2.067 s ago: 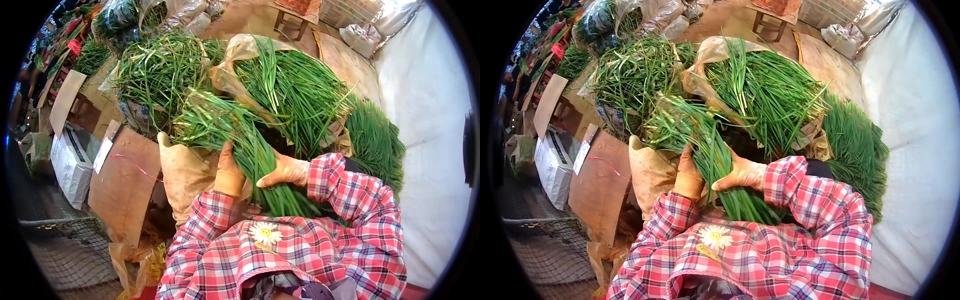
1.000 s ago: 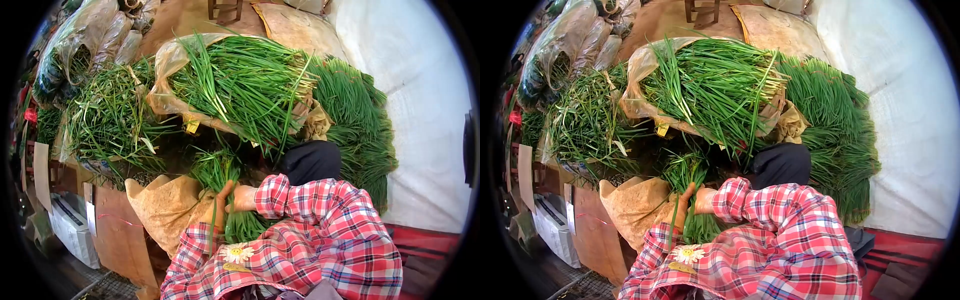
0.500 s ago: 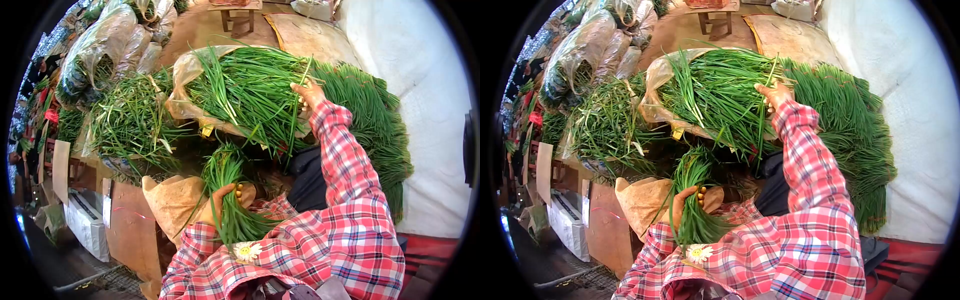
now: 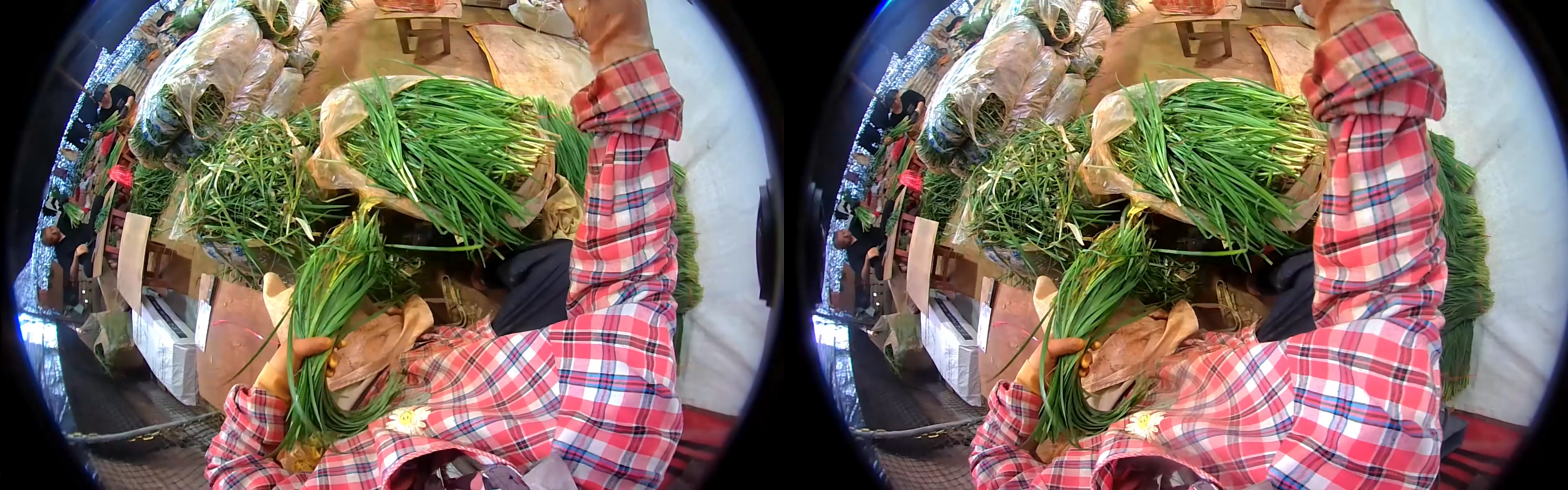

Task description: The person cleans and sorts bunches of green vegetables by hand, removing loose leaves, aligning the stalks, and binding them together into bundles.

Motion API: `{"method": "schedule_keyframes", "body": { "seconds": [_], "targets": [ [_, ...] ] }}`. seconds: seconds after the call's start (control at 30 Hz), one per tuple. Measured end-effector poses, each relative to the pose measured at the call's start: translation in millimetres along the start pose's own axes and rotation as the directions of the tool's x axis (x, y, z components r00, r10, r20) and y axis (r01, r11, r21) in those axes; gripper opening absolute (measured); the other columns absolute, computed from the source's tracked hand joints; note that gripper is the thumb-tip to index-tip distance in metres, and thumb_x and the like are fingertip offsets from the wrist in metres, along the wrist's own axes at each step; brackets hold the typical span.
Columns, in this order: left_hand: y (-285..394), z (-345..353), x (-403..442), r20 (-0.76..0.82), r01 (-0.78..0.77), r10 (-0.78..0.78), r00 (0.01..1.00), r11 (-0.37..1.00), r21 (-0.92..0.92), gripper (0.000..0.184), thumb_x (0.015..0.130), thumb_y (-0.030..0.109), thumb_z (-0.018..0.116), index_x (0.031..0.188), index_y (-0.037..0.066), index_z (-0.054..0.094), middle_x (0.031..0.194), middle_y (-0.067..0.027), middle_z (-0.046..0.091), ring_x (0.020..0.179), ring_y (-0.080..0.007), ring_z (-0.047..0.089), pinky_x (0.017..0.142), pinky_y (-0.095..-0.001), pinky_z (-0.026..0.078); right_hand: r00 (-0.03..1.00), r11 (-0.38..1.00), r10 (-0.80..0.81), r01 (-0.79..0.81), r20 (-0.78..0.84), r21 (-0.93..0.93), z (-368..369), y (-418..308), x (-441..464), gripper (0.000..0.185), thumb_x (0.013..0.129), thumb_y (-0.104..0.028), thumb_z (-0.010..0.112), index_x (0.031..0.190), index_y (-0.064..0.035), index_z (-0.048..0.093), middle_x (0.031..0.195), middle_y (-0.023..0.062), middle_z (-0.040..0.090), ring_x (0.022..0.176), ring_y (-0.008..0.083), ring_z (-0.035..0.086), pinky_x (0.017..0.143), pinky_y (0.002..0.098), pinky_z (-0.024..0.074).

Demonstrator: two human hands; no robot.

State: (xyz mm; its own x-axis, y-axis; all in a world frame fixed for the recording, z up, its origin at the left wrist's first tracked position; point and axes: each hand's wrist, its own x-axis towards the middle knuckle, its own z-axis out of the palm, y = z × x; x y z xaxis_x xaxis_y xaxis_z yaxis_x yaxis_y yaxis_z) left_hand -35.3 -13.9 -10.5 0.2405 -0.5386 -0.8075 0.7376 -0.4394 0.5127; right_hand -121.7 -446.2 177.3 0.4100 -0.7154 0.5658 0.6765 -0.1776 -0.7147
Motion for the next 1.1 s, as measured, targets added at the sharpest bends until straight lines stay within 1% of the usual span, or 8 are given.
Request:
{"method": "schedule_keyframes", "body": {
  "seconds": [0.2, 0.3, 0.37, 0.43, 0.53, 0.7, 0.97, 1.1],
  "targets": [
    [-6.5, -1.1, -12.2, -0.055, -0.059, 0.058, 0.997, 0.998, -0.017, 0.028, 0.076, 0.013, 0.061, 0.098, -0.005, 0.059, 0.071, -0.0113, 0.062, 0.053, -0.0174, 0.059, 0.047, -0.0249, 0.049, 0.775, 0.868, -0.193, 0.421, 0.602, -0.264, -2.0, 106.3, -1.0, 0.033, 0.09, -0.027, 0.054, 0.119, -0.0113, 0.055, 0.087, 0.0052, 0.064, 0.077, 0.0171, 0.06, 0.071, 0.0304, 0.0529],
    [-14.3, -11.3, -1.2, -0.036, -0.065, 0.065, 0.997, 0.998, -0.018, 0.027, 0.075, 0.011, 0.062, 0.097, -0.005, 0.06, 0.066, -0.0112, 0.062, 0.052, -0.0179, 0.059, 0.048, -0.0255, 0.049, 0.885, 0.999, -0.02, 0.003, 0.464, 0.038, 7.5, 167.7, -23.5, 0.009, 0.087, -0.011, 0.055, 0.09, -0.0077, 0.063, 0.078, 0.0053, 0.06, 0.067, 0.014, 0.059, 0.063, 0.023, 0.053],
    [-12.7, -12.6, 2.3, -0.019, -0.059, 0.059, 0.998, 0.998, -0.031, 0.029, 0.075, 0.009, 0.062, 0.1, -0.004, 0.059, 0.069, -0.0111, 0.062, 0.054, -0.0179, 0.06, 0.049, -0.0254, 0.05, 0.724, 0.566, 0.036, 0.554, 0.689, -0.611, 6.9, 186.3, -46.7, 0.018, 0.086, -0.006, 0.053, 0.095, -0.0188, 0.062, 0.091, 0.0024, 0.061, 0.077, 0.0163, 0.06, 0.066, 0.0253, 0.0538],
    [-4.4, -3.3, -5.5, 0.012, -0.079, 0.08, 0.997, 0.994, -0.08, 0.04, 0.072, 0.005, 0.065, 0.11, 0.0, 0.056, 0.082, -0.0092, 0.064, 0.062, -0.0161, 0.061, 0.055, -0.0248, 0.05, 0.539, 0.111, 0.263, 0.807, 0.8, -0.58, 11.7, 189.4, -70.9, 0.03, 0.084, -0.008, 0.054, 0.107, -0.0272, 0.058, 0.093, 0.0039, 0.06, 0.078, 0.0219, 0.062, 0.066, 0.0294, 0.0537],
    [-9.2, -18.6, -0.9, 0.063, -0.042, 0.044, 0.997, 0.999, -0.034, 0.048, 0.069, 0.004, 0.068, 0.116, 0.003, 0.054, 0.089, -0.0075, 0.063, 0.07, -0.0143, 0.061, 0.059, -0.0248, 0.05, 0.184, 0.06, 0.759, 0.935, 0.624, -0.348, 10.4, 231.5, -101.0, 0.026, 0.088, -0.024, 0.048, 0.112, -0.0291, 0.055, 0.096, 0.0054, 0.058, 0.091, 0.0201, 0.06, 0.072, 0.0324, 0.0504],
    [-6.9, -18.6, -1.4, -0.004, -0.033, 0.033, 0.999, 0.999, -0.008, 0.054, 0.069, 0.005, 0.069, 0.12, 0.004, 0.051, 0.097, -0.0055, 0.061, 0.077, -0.0133, 0.059, 0.064, -0.0247, 0.049, 0.025, 0.109, 0.881, 0.961, 0.473, -0.254, 10.3, 269.8, -140.4, 0.032, 0.087, -0.022, 0.046, 0.116, -0.0347, 0.051, 0.095, 0.0012, 0.059, 0.088, 0.0187, 0.059, 0.07, 0.0328, 0.0454],
    [-6.8, -25.9, -1.3, 0.07, 0.07, -0.068, 0.995, 0.997, -0.024, 0.051, 0.069, 0.006, 0.068, 0.118, 0.006, 0.053, 0.097, -0.0033, 0.06, 0.078, -0.0136, 0.057, 0.066, -0.0268, 0.049, 0.069, 0.05, 0.892, 0.967, 0.446, -0.249, 18.4, 261.8, -127.3, 0.017, 0.08, -0.016, 0.055, 0.09, -0.0126, 0.068, 0.087, 0.005, 0.066, 0.083, 0.0225, 0.065, 0.065, 0.035, 0.0497],
    [-11.9, -28.2, 9.7, 0.087, -0.023, 0.027, 0.996, 0.998, -0.051, 0.055, 0.069, 0.004, 0.067, 0.121, 0.006, 0.051, 0.101, -0.0036, 0.061, 0.081, -0.0132, 0.058, 0.068, -0.0257, 0.049, 0.489, 0.038, 0.746, 0.645, 0.451, -0.763, 24.4, 233.4, -78.8, 0.017, 0.081, -0.013, 0.052, 0.093, -0.0099, 0.063, 0.085, 0.009, 0.064, 0.077, 0.0256, 0.064, 0.066, 0.0359, 0.0524]
  ]
}}
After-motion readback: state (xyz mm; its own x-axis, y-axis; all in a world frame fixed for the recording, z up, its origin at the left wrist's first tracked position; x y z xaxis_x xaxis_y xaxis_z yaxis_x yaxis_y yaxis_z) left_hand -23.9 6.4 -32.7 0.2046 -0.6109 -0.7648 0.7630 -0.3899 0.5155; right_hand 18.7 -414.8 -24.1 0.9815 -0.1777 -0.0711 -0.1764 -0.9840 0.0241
